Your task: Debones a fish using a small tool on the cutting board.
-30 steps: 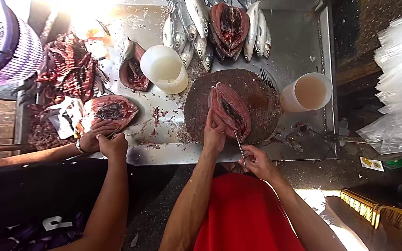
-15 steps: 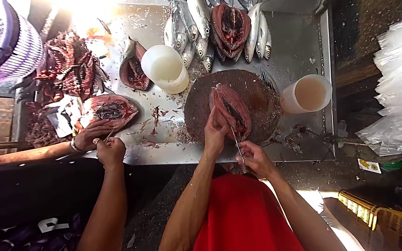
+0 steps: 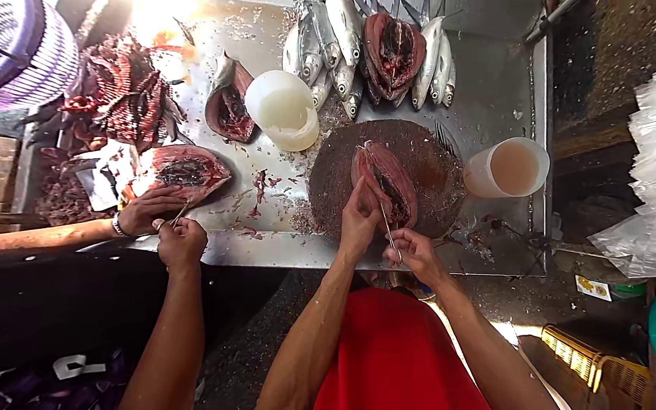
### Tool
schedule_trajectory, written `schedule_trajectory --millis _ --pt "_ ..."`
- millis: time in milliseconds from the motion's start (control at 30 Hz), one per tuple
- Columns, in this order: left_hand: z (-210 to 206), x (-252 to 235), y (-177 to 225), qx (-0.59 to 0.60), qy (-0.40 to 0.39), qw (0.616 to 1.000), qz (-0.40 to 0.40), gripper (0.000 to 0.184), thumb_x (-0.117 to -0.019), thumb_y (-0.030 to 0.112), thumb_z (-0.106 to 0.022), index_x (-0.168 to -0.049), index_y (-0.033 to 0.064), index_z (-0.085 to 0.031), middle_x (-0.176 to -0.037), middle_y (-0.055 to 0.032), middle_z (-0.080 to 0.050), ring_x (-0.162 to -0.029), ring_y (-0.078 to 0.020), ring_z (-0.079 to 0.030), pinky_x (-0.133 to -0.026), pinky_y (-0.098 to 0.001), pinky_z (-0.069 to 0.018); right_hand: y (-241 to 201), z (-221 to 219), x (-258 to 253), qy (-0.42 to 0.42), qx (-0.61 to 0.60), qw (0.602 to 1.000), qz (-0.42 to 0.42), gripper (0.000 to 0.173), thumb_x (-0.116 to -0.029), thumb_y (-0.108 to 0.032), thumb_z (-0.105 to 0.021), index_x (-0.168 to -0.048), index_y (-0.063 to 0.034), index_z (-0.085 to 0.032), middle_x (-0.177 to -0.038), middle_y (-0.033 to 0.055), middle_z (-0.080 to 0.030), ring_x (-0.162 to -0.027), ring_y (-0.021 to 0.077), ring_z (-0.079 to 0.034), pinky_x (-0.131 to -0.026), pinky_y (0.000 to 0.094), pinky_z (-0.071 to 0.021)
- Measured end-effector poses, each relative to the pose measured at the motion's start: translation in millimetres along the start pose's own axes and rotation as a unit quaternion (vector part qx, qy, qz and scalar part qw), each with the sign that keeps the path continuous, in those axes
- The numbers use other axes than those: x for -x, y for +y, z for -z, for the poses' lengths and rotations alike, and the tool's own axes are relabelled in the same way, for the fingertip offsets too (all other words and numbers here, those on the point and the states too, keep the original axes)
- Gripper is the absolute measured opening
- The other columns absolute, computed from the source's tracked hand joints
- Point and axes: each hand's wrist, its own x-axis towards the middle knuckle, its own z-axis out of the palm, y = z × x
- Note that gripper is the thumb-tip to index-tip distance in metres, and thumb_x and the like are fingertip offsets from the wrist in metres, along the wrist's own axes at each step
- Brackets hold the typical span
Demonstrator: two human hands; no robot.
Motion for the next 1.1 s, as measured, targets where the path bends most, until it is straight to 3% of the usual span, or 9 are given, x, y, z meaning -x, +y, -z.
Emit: schedule_trajectory --millis 200,300,367,433,700,800,867,933,1100 --pt "10.6 -2.0 -11.4 -0.038 0.000 0.999 -0.002 0.093 -0.0793 -0.009 -0.068 -0.160 0.0250 -0.036 -0.139 -0.0118 -0.063 -0.107 -0.0220 -0.070 -0.088 -0.0423 -0.0603 -33.6 -7.4 -14.8 0.011 -0.272 0.952 0.141 0.036 -0.0970 -0.019 -0.070 -0.123 0.0053 -0.064 -0.088 0.0116 -0.073 -0.071 0.0160 -0.069 -0.066 0.0312 -0.0600" --pt "10.8 0.1 -13.7 0.034 0.013 0.999 0.005 0.097 -0.0769 -0.011 -0.069 -0.161 0.0235 -0.036 -0.139 -0.0123 -0.062 -0.109 -0.0236 -0.069 -0.088 -0.0427 -0.0607 -44.6 -8.9 1.6 0.062 0.010 0.992 0.110 0.046 -0.0944 -0.021 -0.071 -0.127 0.0082 -0.059 -0.093 0.0085 -0.073 -0.076 0.0147 -0.071 -0.070 0.0304 -0.0629" --pt "6.7 -1.5 -8.6 0.040 0.018 0.999 0.012 0.097 -0.0767 -0.012 -0.069 -0.161 0.0228 -0.034 -0.139 -0.0130 -0.062 -0.110 -0.0239 -0.069 -0.089 -0.0427 -0.0605 -30.6 -8.9 9.9 0.086 0.264 0.959 0.059 0.053 -0.0911 -0.035 -0.073 -0.128 0.0020 -0.063 -0.092 0.0014 -0.072 -0.076 0.0076 -0.068 -0.069 0.0257 -0.0600" --pt "4.8 -0.5 -5.0 0.029 0.019 0.999 0.015 0.096 -0.0773 -0.011 -0.069 -0.161 0.0224 -0.035 -0.134 -0.0142 -0.065 -0.104 -0.0233 -0.070 -0.086 -0.0418 -0.0609 -16.1 -11.5 17.1 0.094 0.423 0.901 0.017 0.057 -0.0891 -0.044 -0.071 -0.129 -0.0038 -0.067 -0.092 0.0037 -0.073 -0.075 0.0147 -0.068 -0.071 0.0365 -0.0590" --pt "-2.9 3.3 0.3 -0.067 0.028 0.997 0.011 0.093 -0.0786 -0.004 -0.072 -0.160 0.0259 -0.037 -0.132 -0.0121 -0.066 -0.097 -0.0212 -0.072 -0.081 -0.0410 -0.0616 -26.8 -27.4 2.3 0.079 0.652 0.754 -0.003 0.043 -0.0918 -0.034 -0.063 -0.123 -0.0038 -0.068 -0.104 0.0144 -0.073 -0.095 0.0314 -0.072 -0.082 0.0495 -0.0538" --pt "1.8 1.2 -3.3 -0.052 0.027 0.998 0.012 0.094 -0.0789 -0.007 -0.070 -0.160 0.0262 -0.036 -0.138 -0.0115 -0.063 -0.102 -0.0218 -0.071 -0.084 -0.0419 -0.0611 -35.2 -22.4 -6.5 0.036 0.520 0.852 -0.037 0.044 -0.0955 -0.025 -0.062 -0.132 -0.0009 -0.065 -0.110 0.0129 -0.074 -0.098 0.0251 -0.072 -0.087 0.0423 -0.0569" --pt "7.6 -0.4 -12.3 -0.032 0.023 0.999 0.011 0.094 -0.0807 -0.009 -0.068 -0.161 0.0256 -0.034 -0.138 -0.0125 -0.063 -0.100 -0.0222 -0.072 -0.083 -0.0410 -0.0619 -34.0 -11.1 -7.3 0.040 0.171 0.984 -0.010 0.039 -0.0958 -0.019 -0.067 -0.127 0.0045 -0.066 -0.092 0.0084 -0.073 -0.073 0.0137 -0.069 -0.068 0.0281 -0.0601" --pt "12.1 -2.1 -21.7 -0.031 0.023 0.999 0.013 0.094 -0.0801 -0.007 -0.067 -0.161 0.0256 -0.033 -0.134 -0.0122 -0.066 -0.101 -0.0214 -0.072 -0.085 -0.0401 -0.0616 -33.7 -10.7 -3.6 0.039 -0.152 0.986 0.055 0.040 -0.0953 -0.013 -0.070 -0.127 0.0100 -0.062 -0.087 0.0108 -0.071 -0.066 0.0132 -0.065 -0.061 0.0285 -0.0570" --pt "16.1 -6.3 -21.5 -0.017 0.043 0.999 0.016 0.093 -0.0803 -0.005 -0.072 -0.161 0.0218 -0.034 -0.143 -0.0109 -0.060 -0.117 -0.0211 -0.067 -0.096 -0.0414 -0.0584 -28.7 -13.8 2.0 0.045 0.080 0.995 0.025 0.045 -0.0916 -0.021 -0.074 -0.126 0.0062 -0.063 -0.092 0.0058 -0.074 -0.073 0.0124 -0.071 -0.067 0.0281 -0.0625"
